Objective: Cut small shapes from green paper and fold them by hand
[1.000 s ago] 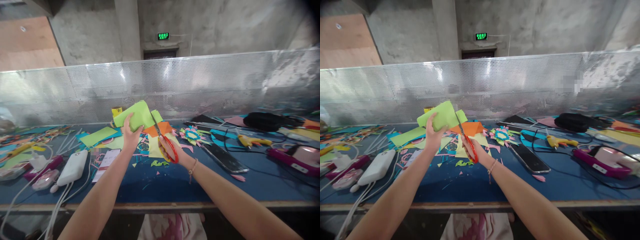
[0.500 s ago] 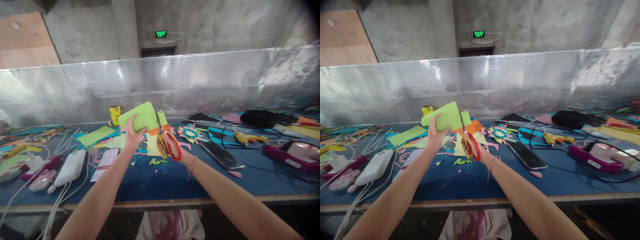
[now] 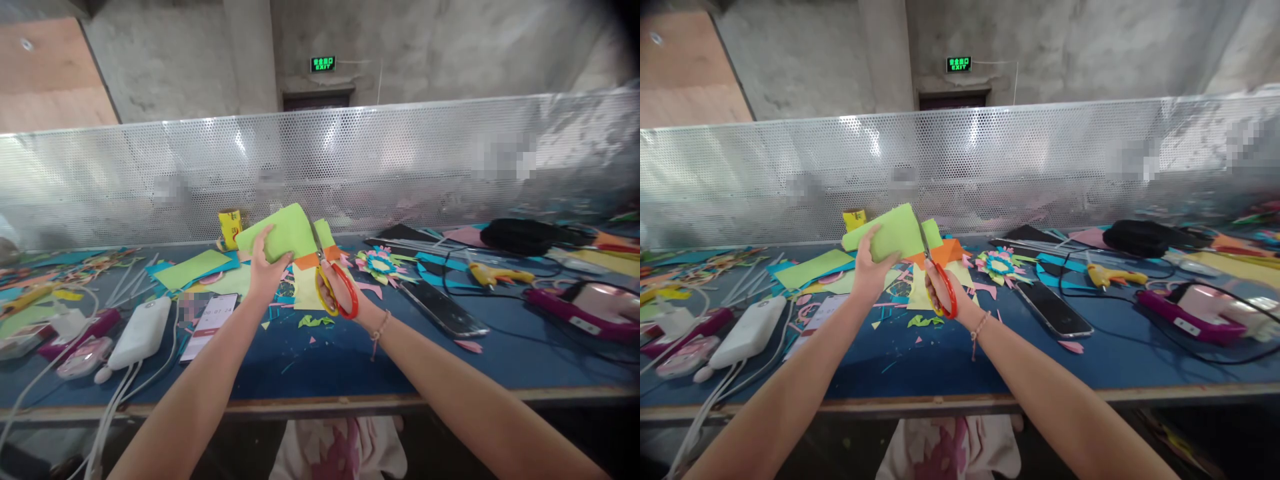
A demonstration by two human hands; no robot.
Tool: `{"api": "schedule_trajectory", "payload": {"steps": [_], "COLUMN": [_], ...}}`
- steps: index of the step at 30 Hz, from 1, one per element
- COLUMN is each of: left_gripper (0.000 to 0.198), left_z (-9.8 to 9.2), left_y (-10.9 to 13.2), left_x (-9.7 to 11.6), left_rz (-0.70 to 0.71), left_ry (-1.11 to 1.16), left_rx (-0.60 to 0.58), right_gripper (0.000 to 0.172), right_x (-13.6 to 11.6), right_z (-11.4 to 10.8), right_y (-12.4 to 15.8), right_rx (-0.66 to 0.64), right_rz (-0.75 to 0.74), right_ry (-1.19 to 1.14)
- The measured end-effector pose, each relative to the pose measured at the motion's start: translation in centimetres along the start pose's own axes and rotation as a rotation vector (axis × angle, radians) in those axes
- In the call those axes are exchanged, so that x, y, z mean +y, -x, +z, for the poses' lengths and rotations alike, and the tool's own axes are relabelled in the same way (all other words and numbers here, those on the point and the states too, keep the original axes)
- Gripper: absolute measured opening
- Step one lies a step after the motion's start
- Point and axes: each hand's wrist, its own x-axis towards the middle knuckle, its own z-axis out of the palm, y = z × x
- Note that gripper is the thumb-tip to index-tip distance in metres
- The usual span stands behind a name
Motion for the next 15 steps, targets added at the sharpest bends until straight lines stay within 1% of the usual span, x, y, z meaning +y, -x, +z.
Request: {"api": "schedule_trajectory", "payload": {"steps": [3,5,10,12,15], "left_gripper": [0.057,0.058,0.06,0.059,0.058], "left_z": [0.05,0.07,0.09,0.12,0.16], "left_y": [-0.02,-0.05,0.02,0.13,0.25], "left_x": [0.0,-0.09,-0.19,-0.06,0.14], "left_rz": [-0.015,-0.017,0.003,0.006,-0.001], "left_ry": [0.018,0.036,-0.003,-0.027,-0.031], "left_rx": [0.018,0.01,-0.037,-0.061,-0.084], "right_gripper": [0.049,0.049,0.048,0.05,0.051], "right_x": [-0.07,-0.07,-0.24,-0.38,-0.44], "right_z": [0.01,0.03,-0.13,-0.26,-0.38], "right_y": [0.05,0.05,0.1,0.06,-0.15], "right_rx": [0.014,0.005,-0.128,-0.15,-0.146], "right_rz": [0.016,0.041,0.03,0.028,0.042], "right_ry": [0.015,-0.023,-0.19,-0.206,-0.188]}}
